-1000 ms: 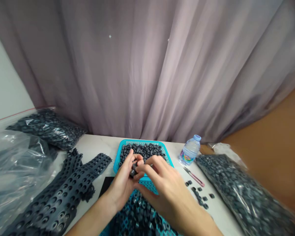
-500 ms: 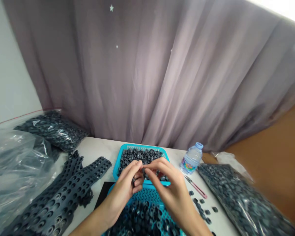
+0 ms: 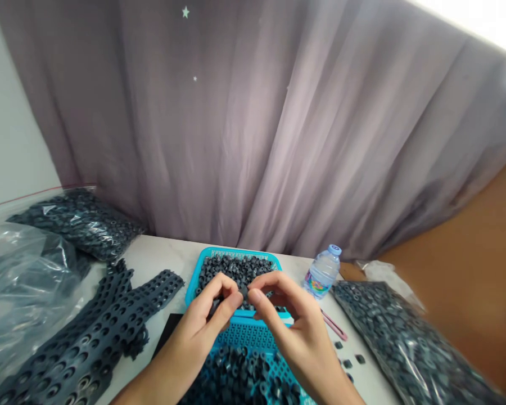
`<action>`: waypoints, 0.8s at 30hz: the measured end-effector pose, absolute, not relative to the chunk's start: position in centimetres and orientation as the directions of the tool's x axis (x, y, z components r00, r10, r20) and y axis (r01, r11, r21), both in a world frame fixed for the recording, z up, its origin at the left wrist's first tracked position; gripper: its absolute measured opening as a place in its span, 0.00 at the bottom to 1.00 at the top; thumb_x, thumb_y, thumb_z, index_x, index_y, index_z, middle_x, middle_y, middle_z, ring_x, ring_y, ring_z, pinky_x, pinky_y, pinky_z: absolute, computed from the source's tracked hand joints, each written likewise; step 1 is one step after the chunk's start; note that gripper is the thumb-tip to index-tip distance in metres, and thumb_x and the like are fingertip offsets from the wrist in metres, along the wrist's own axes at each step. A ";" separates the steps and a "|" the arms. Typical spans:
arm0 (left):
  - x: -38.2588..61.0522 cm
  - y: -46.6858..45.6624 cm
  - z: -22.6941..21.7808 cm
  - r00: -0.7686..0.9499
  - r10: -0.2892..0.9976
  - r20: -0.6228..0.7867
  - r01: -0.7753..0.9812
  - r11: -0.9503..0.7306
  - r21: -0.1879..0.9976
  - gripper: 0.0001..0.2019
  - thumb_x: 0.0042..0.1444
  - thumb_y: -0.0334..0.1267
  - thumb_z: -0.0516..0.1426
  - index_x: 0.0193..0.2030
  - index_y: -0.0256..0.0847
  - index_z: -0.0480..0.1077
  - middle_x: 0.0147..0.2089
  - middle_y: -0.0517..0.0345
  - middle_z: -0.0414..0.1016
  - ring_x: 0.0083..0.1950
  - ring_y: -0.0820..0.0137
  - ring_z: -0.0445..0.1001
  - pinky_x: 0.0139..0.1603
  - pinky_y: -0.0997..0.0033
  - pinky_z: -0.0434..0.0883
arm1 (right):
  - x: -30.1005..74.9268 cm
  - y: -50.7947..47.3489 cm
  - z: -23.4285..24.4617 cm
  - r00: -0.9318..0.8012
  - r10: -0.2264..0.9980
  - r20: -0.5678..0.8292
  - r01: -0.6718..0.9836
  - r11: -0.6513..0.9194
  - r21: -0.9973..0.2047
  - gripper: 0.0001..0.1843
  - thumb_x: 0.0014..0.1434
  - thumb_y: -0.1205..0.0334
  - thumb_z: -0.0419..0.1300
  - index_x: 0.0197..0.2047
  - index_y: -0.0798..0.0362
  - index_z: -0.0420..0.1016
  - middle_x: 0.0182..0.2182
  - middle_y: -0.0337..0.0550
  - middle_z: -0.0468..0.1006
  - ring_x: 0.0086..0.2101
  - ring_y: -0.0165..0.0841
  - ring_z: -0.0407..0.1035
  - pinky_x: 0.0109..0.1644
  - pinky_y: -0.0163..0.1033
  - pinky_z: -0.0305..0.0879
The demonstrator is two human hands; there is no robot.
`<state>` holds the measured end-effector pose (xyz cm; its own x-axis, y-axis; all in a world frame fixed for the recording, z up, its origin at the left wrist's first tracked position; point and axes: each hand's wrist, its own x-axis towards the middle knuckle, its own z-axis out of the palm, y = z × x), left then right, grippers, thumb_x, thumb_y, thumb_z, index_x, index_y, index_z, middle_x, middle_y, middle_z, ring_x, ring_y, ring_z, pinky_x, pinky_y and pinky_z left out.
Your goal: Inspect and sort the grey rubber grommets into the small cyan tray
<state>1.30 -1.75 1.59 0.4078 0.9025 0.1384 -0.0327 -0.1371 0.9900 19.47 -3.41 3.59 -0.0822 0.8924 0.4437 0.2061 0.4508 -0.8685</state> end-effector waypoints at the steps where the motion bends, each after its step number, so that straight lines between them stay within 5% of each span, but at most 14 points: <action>1: 1.3 -1.8 1.4 0.404 0.904 0.140 -0.032 -0.139 0.990 0.16 0.72 0.56 0.53 0.41 0.47 0.64 0.34 0.66 0.54 0.34 0.70 0.54 0.35 0.71 0.58 | 19.6 -3.5 3.8 -0.098 0.892 0.441 0.213 0.452 -0.866 0.11 0.67 0.52 0.68 0.43 0.50 0.80 0.38 0.42 0.81 0.40 0.36 0.76 0.43 0.38 0.75; 8: 1.2 -1.9 1.7 0.397 0.907 0.140 0.015 -0.159 0.987 0.18 0.70 0.58 0.54 0.38 0.47 0.66 0.33 0.65 0.56 0.34 0.69 0.56 0.37 0.72 0.60 | 20.6 -2.7 3.9 -0.259 0.941 0.220 0.017 0.232 -0.973 0.14 0.63 0.49 0.72 0.39 0.51 0.78 0.37 0.40 0.77 0.36 0.33 0.71 0.40 0.38 0.71; 16: 1.0 -1.6 2.0 0.291 0.946 0.141 0.025 -0.154 0.988 0.18 0.67 0.59 0.57 0.38 0.47 0.69 0.32 0.65 0.56 0.33 0.68 0.57 0.37 0.72 0.61 | 21.6 -2.2 4.6 -0.234 0.953 0.194 -0.133 0.167 -0.977 0.16 0.63 0.48 0.71 0.38 0.53 0.78 0.35 0.41 0.75 0.38 0.33 0.70 0.42 0.36 0.70; 24: 1.0 -1.9 2.7 0.226 0.949 0.222 0.101 -0.249 0.963 0.15 0.68 0.54 0.59 0.38 0.47 0.75 0.40 0.57 0.79 0.48 0.62 0.76 0.50 0.71 0.68 | 21.5 -2.0 4.1 -0.273 0.955 0.116 -0.348 0.015 -0.937 0.17 0.62 0.51 0.73 0.39 0.55 0.77 0.41 0.45 0.81 0.41 0.33 0.75 0.51 0.38 0.69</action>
<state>0.98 -1.89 2.65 0.2257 0.9486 0.2217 0.1006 -0.2491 0.9632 21.50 -2.01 4.15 -0.2727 0.9550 0.1164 -0.3481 0.0148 -0.9374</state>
